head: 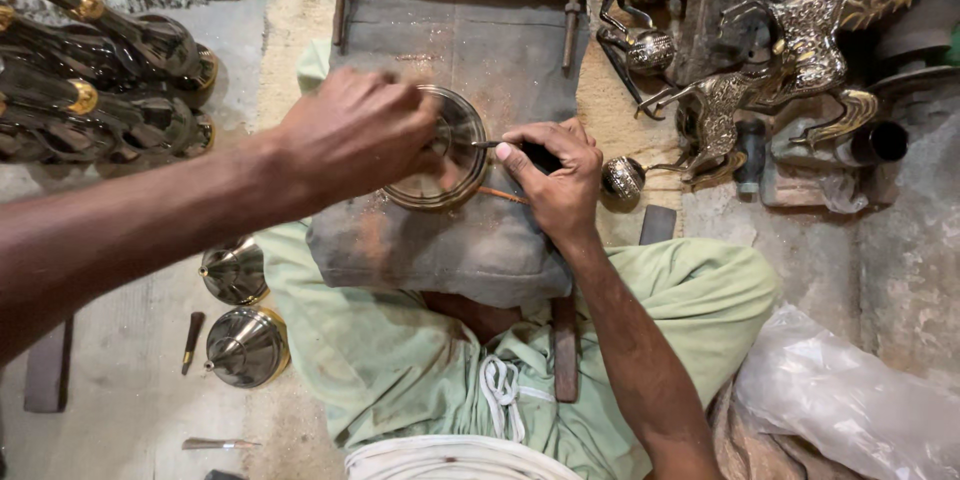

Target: The person sits on the floor and engraves decorative patterns into brass pieces, holding a chisel against the metal and striking it with a wooden mallet over a sandbag support. They first work on a horse figurine, then continue chasing a bell-shaped brass object for the rest of the episode.

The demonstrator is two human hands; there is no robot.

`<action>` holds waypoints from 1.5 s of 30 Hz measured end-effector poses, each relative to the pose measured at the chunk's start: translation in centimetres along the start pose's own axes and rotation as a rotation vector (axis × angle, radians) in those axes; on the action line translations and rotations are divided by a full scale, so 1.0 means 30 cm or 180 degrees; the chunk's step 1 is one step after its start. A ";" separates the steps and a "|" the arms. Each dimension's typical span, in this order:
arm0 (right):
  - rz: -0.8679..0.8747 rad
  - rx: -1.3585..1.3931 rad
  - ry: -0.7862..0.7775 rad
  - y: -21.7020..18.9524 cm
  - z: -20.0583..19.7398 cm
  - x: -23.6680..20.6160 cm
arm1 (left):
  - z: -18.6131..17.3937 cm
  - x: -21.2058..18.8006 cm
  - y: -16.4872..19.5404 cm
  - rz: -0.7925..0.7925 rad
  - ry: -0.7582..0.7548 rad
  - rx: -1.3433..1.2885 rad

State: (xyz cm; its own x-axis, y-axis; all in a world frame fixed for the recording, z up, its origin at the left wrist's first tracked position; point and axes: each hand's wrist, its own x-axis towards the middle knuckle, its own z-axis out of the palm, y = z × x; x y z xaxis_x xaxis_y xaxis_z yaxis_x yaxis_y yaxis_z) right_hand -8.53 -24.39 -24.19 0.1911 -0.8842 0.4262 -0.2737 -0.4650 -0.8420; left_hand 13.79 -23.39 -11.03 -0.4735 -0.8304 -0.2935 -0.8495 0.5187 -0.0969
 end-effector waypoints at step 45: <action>-0.0325 -0.0065 -0.0130 0.013 -0.019 -0.010 | 0.004 0.000 0.016 0.0144 0.0221 -0.0710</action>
State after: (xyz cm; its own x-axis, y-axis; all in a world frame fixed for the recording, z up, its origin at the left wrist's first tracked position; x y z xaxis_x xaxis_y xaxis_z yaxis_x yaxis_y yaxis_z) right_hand -9.23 -24.32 -24.46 0.2569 -0.8299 0.4952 -0.2700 -0.5537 -0.7877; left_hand 13.40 -23.11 -11.18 -0.5207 -0.8233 -0.2259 -0.8537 0.5043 0.1298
